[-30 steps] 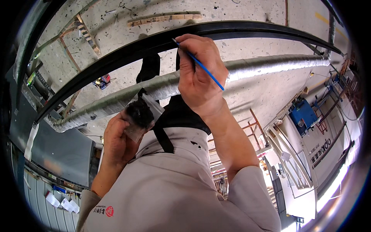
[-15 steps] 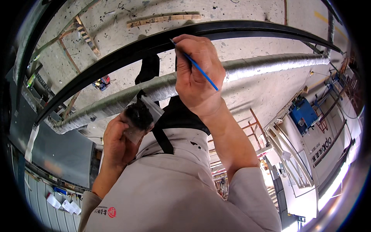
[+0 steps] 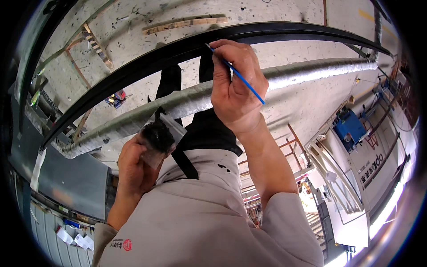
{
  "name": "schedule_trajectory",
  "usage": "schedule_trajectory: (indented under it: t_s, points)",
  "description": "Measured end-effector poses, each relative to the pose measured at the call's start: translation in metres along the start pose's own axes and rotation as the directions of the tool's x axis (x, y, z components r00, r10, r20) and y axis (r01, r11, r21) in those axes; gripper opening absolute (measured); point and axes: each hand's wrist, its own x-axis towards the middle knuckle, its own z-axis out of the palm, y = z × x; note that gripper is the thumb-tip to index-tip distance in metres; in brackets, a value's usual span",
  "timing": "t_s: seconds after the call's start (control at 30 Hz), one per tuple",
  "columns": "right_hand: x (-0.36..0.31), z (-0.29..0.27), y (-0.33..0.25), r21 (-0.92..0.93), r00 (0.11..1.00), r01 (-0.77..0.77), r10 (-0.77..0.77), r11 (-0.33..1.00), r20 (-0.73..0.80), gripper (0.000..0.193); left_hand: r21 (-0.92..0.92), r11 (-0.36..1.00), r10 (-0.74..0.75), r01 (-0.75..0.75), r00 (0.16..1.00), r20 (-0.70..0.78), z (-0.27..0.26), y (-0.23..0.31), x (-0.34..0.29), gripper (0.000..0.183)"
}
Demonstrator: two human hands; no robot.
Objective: The person uses a small brush to apply black paint to the edges and joints of long metal beams resting on supports, repeatedly dipping the brush into a small container held in the other hand.
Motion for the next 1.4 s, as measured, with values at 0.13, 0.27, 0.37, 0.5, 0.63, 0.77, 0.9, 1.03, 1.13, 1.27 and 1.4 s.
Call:
schedule_trajectory:
  t_s: [0.13, 0.27, 0.37, 0.5, 0.63, 0.77, 0.9, 1.03, 1.13, 1.27, 1.4]
  points:
    - [0.000, -0.008, 0.012, 0.008, 0.997, -0.003, 0.004, 1.000, -0.076, 0.016, 0.024, 1.000, 0.010, -0.009, 0.998, -0.054, 0.003, -0.001, -0.001, 0.045]
    - [0.002, -0.011, 0.014, 0.004, 0.996, -0.009, 0.009, 1.000, -0.090, 0.015, 0.016, 1.000, 0.014, -0.013, 0.999, -0.042, 0.004, -0.003, 0.001, 0.043]
    - [0.002, -0.009, 0.012, 0.011, 0.998, 0.002, -0.001, 1.000, -0.070, 0.015, 0.024, 1.000, 0.016, -0.015, 0.999, -0.034, 0.005, -0.003, 0.000, 0.042]
    - [0.001, -0.015, 0.011, -0.076, 0.997, 0.040, -0.035, 0.996, 0.065, 0.016, -0.010, 1.000, 0.012, -0.013, 1.000, -0.024, 0.007, -0.003, 0.001, 0.042]
    - [-0.001, -0.017, 0.013, -0.023, 1.000, -0.030, 0.030, 0.999, -0.002, 0.015, 0.006, 1.000, 0.007, -0.007, 0.999, -0.034, 0.008, -0.003, 0.001, 0.043]
    - [0.003, -0.014, 0.009, -0.023, 1.000, -0.012, 0.012, 1.000, 0.003, 0.016, 0.016, 1.000, 0.003, -0.003, 0.999, -0.032, 0.008, -0.004, 0.002, 0.043]
    - [0.003, -0.013, 0.015, -0.012, 0.998, 0.018, -0.018, 1.000, -0.066, 0.018, 0.014, 1.000, 0.000, 0.000, 0.999, -0.038, 0.012, -0.003, 0.002, 0.044]
    - [0.004, -0.014, 0.011, 0.018, 0.998, 0.002, -0.001, 1.000, -0.065, 0.018, 0.031, 1.000, -0.001, 0.003, 0.999, -0.045, 0.014, -0.003, 0.003, 0.045]
    - [0.005, -0.015, 0.010, -0.006, 1.000, 0.013, -0.013, 1.000, -0.024, 0.018, 0.044, 0.999, 0.000, 0.002, 0.999, -0.043, 0.014, -0.003, 0.003, 0.045]
    - [0.004, -0.017, 0.013, 0.000, 0.998, -0.001, 0.001, 1.000, -0.060, 0.018, 0.042, 0.999, -0.003, 0.005, 0.999, -0.042, 0.015, -0.004, 0.003, 0.045]
    - [0.005, -0.016, 0.011, 0.002, 0.999, 0.004, -0.004, 1.000, -0.037, 0.017, 0.051, 0.999, -0.010, 0.013, 0.999, -0.050, 0.018, -0.004, 0.003, 0.045]
